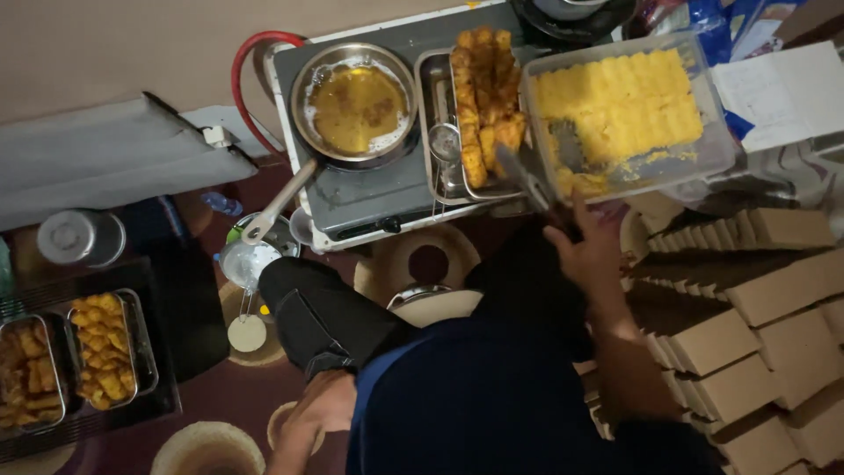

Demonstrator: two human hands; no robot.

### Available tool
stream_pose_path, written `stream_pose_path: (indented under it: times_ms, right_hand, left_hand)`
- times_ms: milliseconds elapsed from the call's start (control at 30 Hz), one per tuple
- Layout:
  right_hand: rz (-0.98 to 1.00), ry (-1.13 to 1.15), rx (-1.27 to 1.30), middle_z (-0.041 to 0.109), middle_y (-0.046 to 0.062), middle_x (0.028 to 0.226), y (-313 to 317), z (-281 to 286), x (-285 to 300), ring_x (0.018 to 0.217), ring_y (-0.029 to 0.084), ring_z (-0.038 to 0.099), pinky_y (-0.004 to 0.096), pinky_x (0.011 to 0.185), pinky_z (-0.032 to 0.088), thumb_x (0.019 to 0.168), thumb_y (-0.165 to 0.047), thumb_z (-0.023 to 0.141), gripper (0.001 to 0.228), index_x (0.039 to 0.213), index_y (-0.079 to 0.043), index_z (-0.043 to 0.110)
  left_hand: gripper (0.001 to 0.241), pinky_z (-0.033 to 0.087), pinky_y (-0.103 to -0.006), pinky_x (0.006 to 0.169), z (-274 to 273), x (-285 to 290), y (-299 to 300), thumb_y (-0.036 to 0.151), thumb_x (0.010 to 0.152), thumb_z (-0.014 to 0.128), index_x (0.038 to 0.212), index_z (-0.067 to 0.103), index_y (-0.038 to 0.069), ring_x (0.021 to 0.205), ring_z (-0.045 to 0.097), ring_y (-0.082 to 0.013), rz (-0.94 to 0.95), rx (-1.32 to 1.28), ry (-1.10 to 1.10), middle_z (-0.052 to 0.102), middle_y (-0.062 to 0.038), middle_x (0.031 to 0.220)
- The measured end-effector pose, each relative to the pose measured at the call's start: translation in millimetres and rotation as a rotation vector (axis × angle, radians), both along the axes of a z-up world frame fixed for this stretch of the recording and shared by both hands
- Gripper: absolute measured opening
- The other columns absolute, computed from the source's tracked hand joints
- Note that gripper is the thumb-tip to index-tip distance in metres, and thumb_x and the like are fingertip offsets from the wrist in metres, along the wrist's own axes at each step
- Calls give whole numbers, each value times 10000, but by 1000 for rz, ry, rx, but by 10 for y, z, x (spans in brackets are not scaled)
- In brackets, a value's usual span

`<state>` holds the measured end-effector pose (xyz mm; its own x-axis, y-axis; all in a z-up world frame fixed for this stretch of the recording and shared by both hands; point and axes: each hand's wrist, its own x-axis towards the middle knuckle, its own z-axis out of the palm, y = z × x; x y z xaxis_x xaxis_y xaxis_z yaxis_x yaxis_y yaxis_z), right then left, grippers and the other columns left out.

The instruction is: Frying food items in a pan and transferring them to a tray using tongs

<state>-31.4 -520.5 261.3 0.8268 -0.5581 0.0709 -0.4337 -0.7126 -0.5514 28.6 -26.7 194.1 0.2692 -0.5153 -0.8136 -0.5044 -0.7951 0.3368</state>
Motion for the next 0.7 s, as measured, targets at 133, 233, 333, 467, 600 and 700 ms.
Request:
stream_pose_path:
  times_ms: [133, 233, 333, 467, 600, 700]
  right_hand:
    - [-72, 250, 75, 534, 298, 1186, 156, -63, -36, 1047, 491, 427, 514, 856, 368, 936, -539, 626, 824, 1657, -304, 302]
    - [-13, 145, -187, 742, 208, 927, 94, -521, -118, 710, 421, 664, 503, 612, 495, 944, -527, 670, 818, 1649, -236, 375]
    - [0, 105, -234, 749, 176, 1145, 145, -599, -119, 909, 435, 690, 530, 743, 533, 936, -496, 687, 813, 1637, -212, 387]
    - [81, -179, -455, 770, 93, 981, 78, -738, -171, 813, 218, 727, 284, 739, 597, 871, -475, 830, 803, 1543, -113, 584]
    - [89, -199, -421, 744, 120, 936, 143, -568, -182, 802, 246, 713, 318, 715, 596, 937, -486, 759, 809, 1600, -98, 509]
    - [81, -196, -436, 747, 127, 899, 188, -478, -188, 762, 255, 711, 331, 675, 595, 922, -423, 799, 789, 1594, -117, 520]
  left_hand:
    - [269, 436, -421, 634, 217, 38, -97, 390, 675, 685, 614, 536, 175, 651, 631, -206, 53, -1, 22, 622, -46, 642]
    - [311, 421, -430, 646, 288, 53, -143, 429, 680, 647, 650, 526, 144, 648, 604, -226, 63, 48, 41, 614, -76, 661]
    - [333, 439, -467, 657, 304, 45, -125, 438, 647, 655, 625, 530, 130, 688, 677, -331, 7, -18, 2, 658, -115, 681]
    - [286, 441, -460, 670, 395, -144, -85, 397, 662, 634, 605, 515, 142, 725, 689, -348, -8, -18, 31, 676, -92, 694]
    - [275, 442, -456, 674, 339, -381, 80, 388, 671, 628, 607, 520, 143, 725, 687, -343, -81, -20, 64, 672, -92, 696]
    - [268, 444, -453, 677, 202, -535, 240, 382, 678, 624, 609, 523, 144, 725, 685, -339, -139, -27, 86, 669, -92, 697]
